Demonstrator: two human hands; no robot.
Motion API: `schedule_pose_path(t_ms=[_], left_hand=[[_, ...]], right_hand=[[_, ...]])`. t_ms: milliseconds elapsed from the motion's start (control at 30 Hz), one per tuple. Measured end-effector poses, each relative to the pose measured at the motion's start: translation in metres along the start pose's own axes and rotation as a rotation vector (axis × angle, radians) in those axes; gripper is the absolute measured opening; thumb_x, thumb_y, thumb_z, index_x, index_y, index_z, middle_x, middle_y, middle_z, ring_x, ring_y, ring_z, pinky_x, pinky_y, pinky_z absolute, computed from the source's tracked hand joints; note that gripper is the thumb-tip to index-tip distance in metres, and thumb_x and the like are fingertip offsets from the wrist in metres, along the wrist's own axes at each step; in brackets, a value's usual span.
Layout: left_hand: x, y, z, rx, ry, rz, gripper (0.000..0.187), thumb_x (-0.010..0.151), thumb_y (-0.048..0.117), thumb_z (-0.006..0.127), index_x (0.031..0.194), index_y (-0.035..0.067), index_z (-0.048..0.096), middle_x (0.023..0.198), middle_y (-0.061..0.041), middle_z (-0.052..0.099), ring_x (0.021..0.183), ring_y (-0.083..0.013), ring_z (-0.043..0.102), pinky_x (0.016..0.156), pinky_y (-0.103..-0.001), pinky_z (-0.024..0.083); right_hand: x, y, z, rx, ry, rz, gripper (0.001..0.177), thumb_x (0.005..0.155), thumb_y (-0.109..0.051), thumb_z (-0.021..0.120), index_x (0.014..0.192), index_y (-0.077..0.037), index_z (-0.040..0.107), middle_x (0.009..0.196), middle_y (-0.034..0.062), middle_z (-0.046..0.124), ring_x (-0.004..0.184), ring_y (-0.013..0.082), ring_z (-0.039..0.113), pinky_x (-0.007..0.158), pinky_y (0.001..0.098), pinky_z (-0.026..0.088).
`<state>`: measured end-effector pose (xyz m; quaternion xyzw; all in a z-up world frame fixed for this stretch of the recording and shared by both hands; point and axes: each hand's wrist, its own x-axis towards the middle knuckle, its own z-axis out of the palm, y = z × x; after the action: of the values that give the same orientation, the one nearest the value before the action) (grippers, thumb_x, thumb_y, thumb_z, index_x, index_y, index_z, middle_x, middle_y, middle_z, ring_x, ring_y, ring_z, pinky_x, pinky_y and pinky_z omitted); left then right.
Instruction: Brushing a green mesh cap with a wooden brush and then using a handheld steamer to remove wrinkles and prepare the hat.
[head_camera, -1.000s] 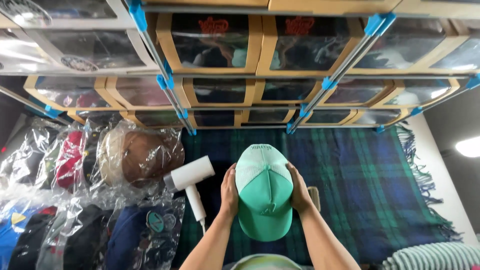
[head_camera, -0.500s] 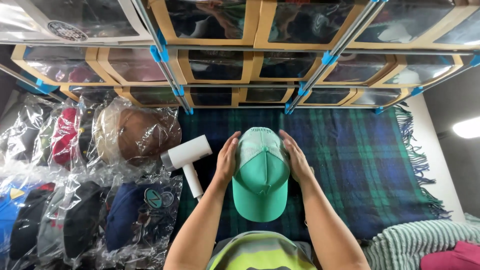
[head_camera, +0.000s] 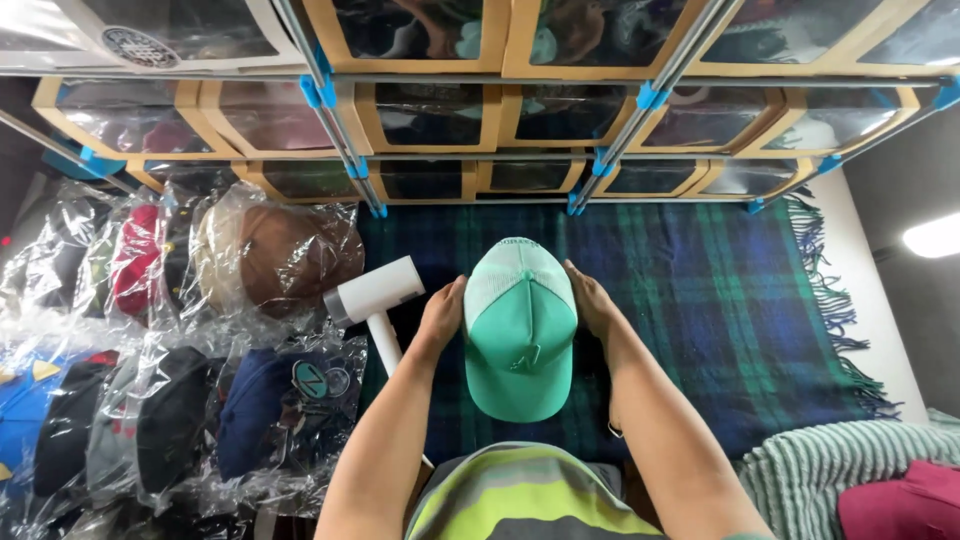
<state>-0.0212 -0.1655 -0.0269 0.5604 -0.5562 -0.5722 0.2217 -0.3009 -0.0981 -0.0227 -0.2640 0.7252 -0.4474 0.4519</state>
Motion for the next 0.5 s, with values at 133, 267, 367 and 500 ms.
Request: schedule_pose_path(t_ms=[133,267,367,500], left_hand=[[-0.074,0.003,0.007,-0.157,0.208,-0.007,0.054,0.106,0.05,0.046,0.131,0.008,0.069,0.126,-0.022,0.069,0.128,-0.038,0.059,0.108,-0.052,0.045],[-0.108,-0.063,0.029,-0.569,0.125,-0.186,0.036,0.101,0.029,0.065,0.125,0.004,0.07,0.096,-0.011,0.069,0.083,-0.024,0.065,0.071,-0.038,0.057],[-0.104,-0.064,0.036,-0.594,0.075,-0.174,0.027,0.099,0.018,0.068,0.119,0.001,0.072,0.092,-0.009,0.067,0.082,-0.0225,0.063,0.071,-0.036,0.054],[-0.08,-0.118,0.055,-0.577,0.119,-0.162,0.021,0.1,0.015,0.068,0.114,0.0,0.072,0.086,-0.009,0.065,0.081,-0.02,0.06,0.071,-0.033,0.052]], right_hand=[[-0.096,-0.023,-0.003,-0.081,0.248,0.064,0.056,0.104,-0.064,0.047,0.132,-0.022,0.07,0.134,0.0149,0.068,0.13,0.0365,0.058,0.105,0.0505,0.048],[-0.154,0.027,0.003,0.162,0.151,-0.002,0.029,0.1,-0.024,0.064,0.115,0.0,0.071,0.109,0.0231,0.065,0.098,0.0354,0.066,0.076,0.0399,0.06],[-0.18,0.019,0.017,0.308,0.011,-0.031,0.032,0.1,-0.005,0.06,0.129,0.006,0.062,0.119,0.0218,0.062,0.113,0.0339,0.062,0.094,0.0419,0.055],[-0.14,0.097,0.021,0.61,0.016,0.122,0.035,0.098,-0.005,0.068,0.132,0.001,0.059,0.11,0.0127,0.06,0.105,0.0275,0.063,0.09,0.0451,0.055]])
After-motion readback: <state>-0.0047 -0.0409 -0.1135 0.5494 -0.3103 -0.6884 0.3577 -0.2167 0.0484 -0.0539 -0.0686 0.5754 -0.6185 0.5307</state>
